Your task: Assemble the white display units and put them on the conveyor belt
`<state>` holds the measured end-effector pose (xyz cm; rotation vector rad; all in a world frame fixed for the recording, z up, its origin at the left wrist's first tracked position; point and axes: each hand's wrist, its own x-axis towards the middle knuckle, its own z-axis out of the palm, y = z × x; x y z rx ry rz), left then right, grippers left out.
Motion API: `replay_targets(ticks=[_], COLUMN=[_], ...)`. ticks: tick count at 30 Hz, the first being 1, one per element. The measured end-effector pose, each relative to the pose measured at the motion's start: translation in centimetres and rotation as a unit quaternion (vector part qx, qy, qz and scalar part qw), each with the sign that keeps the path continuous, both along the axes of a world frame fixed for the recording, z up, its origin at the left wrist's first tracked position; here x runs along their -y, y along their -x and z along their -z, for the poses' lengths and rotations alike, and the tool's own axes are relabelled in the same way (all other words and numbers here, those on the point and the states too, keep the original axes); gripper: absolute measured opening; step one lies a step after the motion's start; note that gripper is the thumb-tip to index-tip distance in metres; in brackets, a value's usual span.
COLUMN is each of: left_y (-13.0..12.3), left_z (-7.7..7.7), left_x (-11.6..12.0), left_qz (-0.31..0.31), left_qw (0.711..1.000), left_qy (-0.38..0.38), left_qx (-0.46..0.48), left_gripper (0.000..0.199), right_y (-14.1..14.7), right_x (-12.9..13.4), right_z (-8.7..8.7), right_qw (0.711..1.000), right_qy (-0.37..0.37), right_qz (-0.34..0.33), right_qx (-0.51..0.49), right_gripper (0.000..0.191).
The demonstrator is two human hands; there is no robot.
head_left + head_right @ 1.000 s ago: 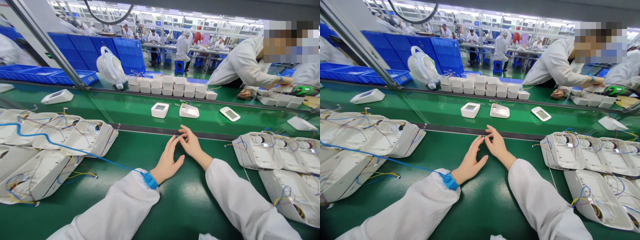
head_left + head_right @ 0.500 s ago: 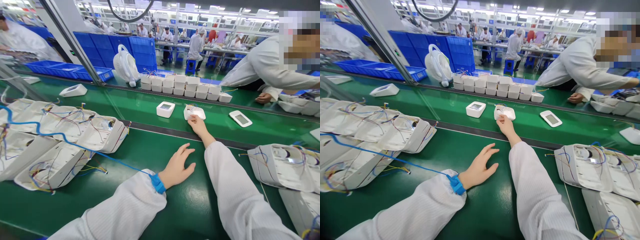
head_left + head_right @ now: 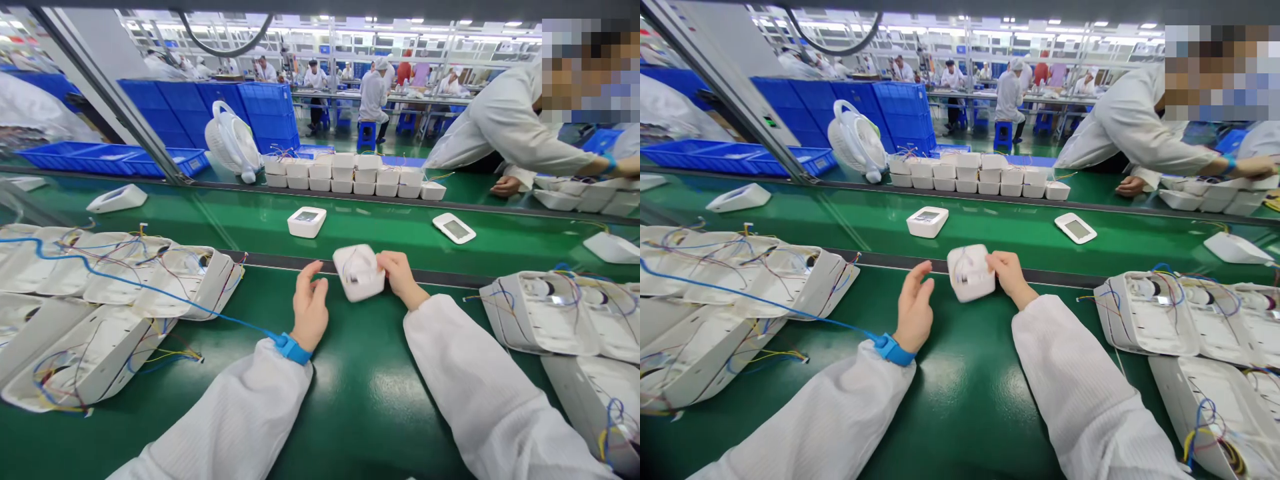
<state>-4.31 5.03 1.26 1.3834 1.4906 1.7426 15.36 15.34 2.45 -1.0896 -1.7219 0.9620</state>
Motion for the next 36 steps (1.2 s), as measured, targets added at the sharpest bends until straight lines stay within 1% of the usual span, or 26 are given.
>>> replay_targets(ticks=[1,2,3,5,7,8,10,11,13,15,17,18,19,20,21,23,25,26,27,28,29,31,33,34,35,36], left_y=[0.4,0.6,0.7,0.5,0.0,-0.1,-0.3,-0.3,-0.2,-0.2,-0.6,-0.8,-1.1,-1.4,-1.7,-2.1,-2.1,-1.9,-1.8,-1.6,-1.4,-1.3,-1.4,-1.5,-1.7,-1.9], left_z=[0.1,0.2,0.2,-0.1,-0.7,-1.1,-1.7,-2.0,-2.2,-2.2,-2.0,-1.8,-1.6,-1.5,-1.3,-1.0,-0.9,-1.0,-1.2,-1.5,-1.8,-2.4,-2.9,-3.0,-3.0,-2.9], left_x=[-0.4,-0.7,-0.8,-0.6,0.0,0.3,0.8,0.9,1.1,1.3,1.7,1.9,2.1,2.2,2.3,2.3,2.2,2.1,2.1,2.0,2.0,2.1,2.2,2.2,2.2,2.2], left_qz=[-0.015,-0.002,0.031,0.131,0.235,0.290,0.369,0.394,0.418,0.440,0.470,0.487,0.498,0.501,0.495,0.456,0.405,0.395,0.399,0.418,0.448,0.511,0.548,0.553,0.549,0.538], left_qw=[1.000,1.000,0.997,0.980,0.948,0.923,0.874,0.857,0.838,0.819,0.795,0.784,0.779,0.782,0.793,0.829,0.864,0.872,0.874,0.869,0.856,0.816,0.779,0.770,0.770,0.778], left_qy=[0.004,0.015,0.029,0.051,0.050,0.040,0.013,-0.002,-0.027,-0.047,-0.064,-0.069,-0.071,-0.066,-0.054,-0.009,0.037,0.050,0.054,0.048,0.037,0.007,-0.013,-0.017,-0.015,-0.010], left_qx=[0.000,-0.025,-0.063,-0.143,-0.208,-0.251,-0.315,-0.334,-0.349,-0.366,-0.378,-0.379,-0.373,-0.363,-0.351,-0.324,-0.297,-0.284,-0.271,-0.260,-0.255,-0.269,-0.304,-0.318,-0.326,-0.325], left_gripper=[0.034,0.034,0.033,0.028,0.023,0.022,0.020,0.019,0.021,0.034,0.046,0.049,0.049,0.048,0.047,0.048,0.050,0.050,0.048,0.045,0.039,0.028,0.034,0.035,0.030,0.022], right_y=[-0.2,-0.2,-0.2,0.0,0.3,0.5,0.7,0.8,0.6,0.0,-1.1,-1.9,-2.9,-4.1,-5.4,-8.1,-10.6,-11.6,-12.4,-12.9,-13.2,-13.1,-12.5,-12.1,-11.7,-11.3], right_x=[0.6,1.1,1.4,1.8,2.0,2.0,2.0,2.0,1.6,0.8,-0.5,-1.3,-2.2,-3.1,-3.9,-5.4,-6.6,-7.0,-7.4,-7.7,-7.9,-8.0,-7.8,-7.6,-7.3,-7.0], right_z=[-0.1,-0.2,-0.3,-0.4,-0.4,-0.2,0.1,0.2,0.4,0.4,0.3,0.1,0.0,-0.2,-0.3,-0.4,-0.3,-0.2,0.1,0.3,0.6,1.1,1.3,1.3,1.2,1.0], right_qw=[0.999,0.995,0.989,0.981,0.980,0.981,0.985,0.986,0.984,0.977,0.963,0.955,0.945,0.934,0.922,0.899,0.879,0.872,0.866,0.861,0.858,0.852,0.848,0.847,0.847,0.848], right_qy=[0.009,0.018,0.026,0.031,0.024,0.017,-0.005,-0.018,-0.046,-0.073,-0.094,-0.099,-0.099,-0.095,-0.087,-0.061,-0.027,-0.008,0.010,0.025,0.036,0.043,0.033,0.024,0.012,-0.001], right_qz=[-0.050,-0.097,-0.135,-0.177,-0.179,-0.168,-0.130,-0.103,-0.047,0.008,0.060,0.088,0.116,0.143,0.170,0.215,0.245,0.252,0.254,0.254,0.253,0.251,0.256,0.260,0.264,0.269], right_qx=[0.015,0.031,0.046,0.068,0.085,0.094,0.117,0.131,0.163,0.202,0.245,0.267,0.290,0.313,0.336,0.376,0.408,0.420,0.430,0.439,0.446,0.457,0.462,0.463,0.461,0.457], right_gripper=[0.054,0.052,0.049,0.045,0.044,0.043,0.040,0.038,0.034,0.029,0.025,0.026,0.026,0.026,0.027,0.028,0.035,0.040,0.047,0.052,0.056,0.059,0.058,0.056,0.054,0.053])
